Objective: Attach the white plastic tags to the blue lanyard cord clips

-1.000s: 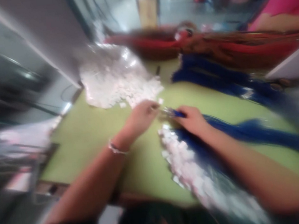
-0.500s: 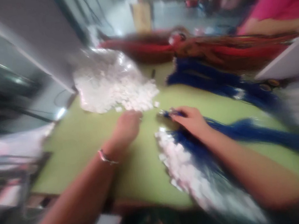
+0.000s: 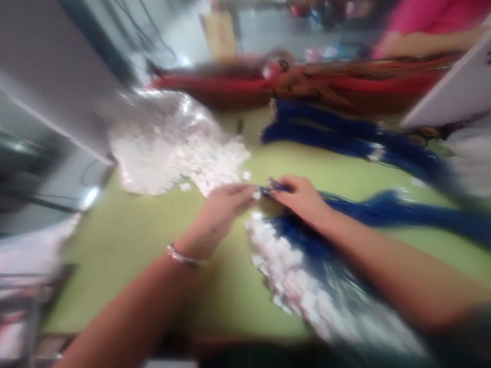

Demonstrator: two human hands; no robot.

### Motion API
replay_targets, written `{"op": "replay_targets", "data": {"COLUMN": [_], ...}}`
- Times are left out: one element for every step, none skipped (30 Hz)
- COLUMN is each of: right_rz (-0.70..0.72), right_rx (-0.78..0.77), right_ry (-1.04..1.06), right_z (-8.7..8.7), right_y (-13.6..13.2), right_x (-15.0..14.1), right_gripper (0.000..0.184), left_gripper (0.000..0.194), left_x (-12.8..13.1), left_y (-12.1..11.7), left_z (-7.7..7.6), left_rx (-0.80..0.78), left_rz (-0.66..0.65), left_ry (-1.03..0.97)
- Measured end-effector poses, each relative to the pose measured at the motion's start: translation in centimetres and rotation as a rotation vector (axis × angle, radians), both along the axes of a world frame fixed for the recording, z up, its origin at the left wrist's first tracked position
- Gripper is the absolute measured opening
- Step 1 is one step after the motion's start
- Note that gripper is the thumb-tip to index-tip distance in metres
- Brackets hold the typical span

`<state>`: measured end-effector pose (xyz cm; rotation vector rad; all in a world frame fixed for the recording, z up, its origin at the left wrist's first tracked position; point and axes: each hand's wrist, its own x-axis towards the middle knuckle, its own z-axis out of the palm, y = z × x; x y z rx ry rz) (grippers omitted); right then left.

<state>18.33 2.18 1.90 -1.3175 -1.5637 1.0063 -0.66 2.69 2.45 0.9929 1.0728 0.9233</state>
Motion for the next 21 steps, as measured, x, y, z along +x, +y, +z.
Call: {"op": "replay_targets", "data": {"right_rz": [-0.003,-0.008,-0.013,-0.019,-0.024,-0.027,-0.031,-0.031,-0.031,-0.029,-0.027,-0.024,-0.023,-0.025,-0.027,-0.028,-0.030,-0.031,-0.031,-0.031,-0.029], "right_rx": [0.008,0.016,0.023,0.029,0.034,0.037,0.040,0.041,0.042,0.042,0.040,0.039,0.039,0.041,0.045,0.050,0.054,0.057,0.059,0.058,0.055], "right_ry": [0.002,0.004,0.004,0.001,-0.005,-0.013,-0.023,-0.035,-0.050,-0.066,-0.081,-0.096,-0.111,-0.123,-0.133,-0.140,-0.145,-0.148,-0.150,-0.152,-0.156], "right_z": [0.0,-0.1,-0.1,-0.1,-0.1,-0.1,-0.1,-0.1,0.0,0.1,0.2,0.2,0.3,0.3,0.4,0.4,0.4,0.4,0.5,0.5,0.5], "right_y": [0.0,-0.1,-0.1,-0.2,-0.2,-0.3,-0.3,-0.3,-0.3,-0.3,-0.3,-0.4,-0.4,-0.4,-0.4,-0.4,-0.4,-0.4,-0.5,-0.5,-0.5], "right_x": [0.0,-0.1,-0.2,-0.2,-0.3,-0.4,-0.4,-0.5,-0.5,-0.6,-0.6,-0.6,-0.7,-0.7,-0.7,-0.7,-0.8,-0.8,-0.8,-0.8,-0.8], "right_gripper": [0.020,0.020,0.019,0.019,0.019,0.019,0.019,0.018,0.017,0.016,0.014,0.013,0.012,0.011,0.011,0.010,0.010,0.010,0.009,0.009,0.009], "left_gripper": [0.020,0.017,0.014,0.012,0.011,0.010,0.010,0.010,0.010,0.011,0.012,0.014,0.015,0.017,0.018,0.019,0.019,0.019,0.019,0.020,0.020], "left_x": [0.4,0.8,1.1,1.3,1.4,1.5,1.5,1.5,1.5,1.4,1.4,1.4,1.3,1.3,1.3,1.3,1.3,1.4,1.4,1.4,1.4], "left_y": [0.0,0.0,-0.1,-0.2,-0.3,-0.4,-0.4,-0.5,-0.6,-0.6,-0.6,-0.6,-0.6,-0.6,-0.6,-0.6,-0.6,-0.6,-0.6,-0.6,-0.6], "left_z": [-0.1,-0.3,-0.4,-0.6,-0.8,-1.1,-1.3,-1.4,-1.6,-1.7,-1.8,-2.0,-2.0,-2.1,-2.2,-2.3,-2.3,-2.3,-2.3,-2.3,-2.3], "left_rx": [-0.032,-0.054,-0.069,-0.076,-0.081,-0.082,-0.080,-0.077,-0.075,-0.076,-0.077,-0.079,-0.081,-0.083,-0.084,-0.083,-0.081,-0.080,-0.080,-0.081,-0.078], "left_rz": [0.018,0.038,0.058,0.074,0.079,0.072,0.059,0.046,0.032,0.017,0.005,-0.006,-0.015,-0.020,-0.015,-0.007,0.000,0.006,0.010,0.010,0.008], "left_ry": [-0.073,-0.131,-0.180,-0.220,-0.254,-0.280,-0.299,-0.310,-0.314,-0.311,-0.305,-0.293,-0.278,-0.264,-0.254,-0.246,-0.241,-0.240,-0.242,-0.242,-0.240]}}
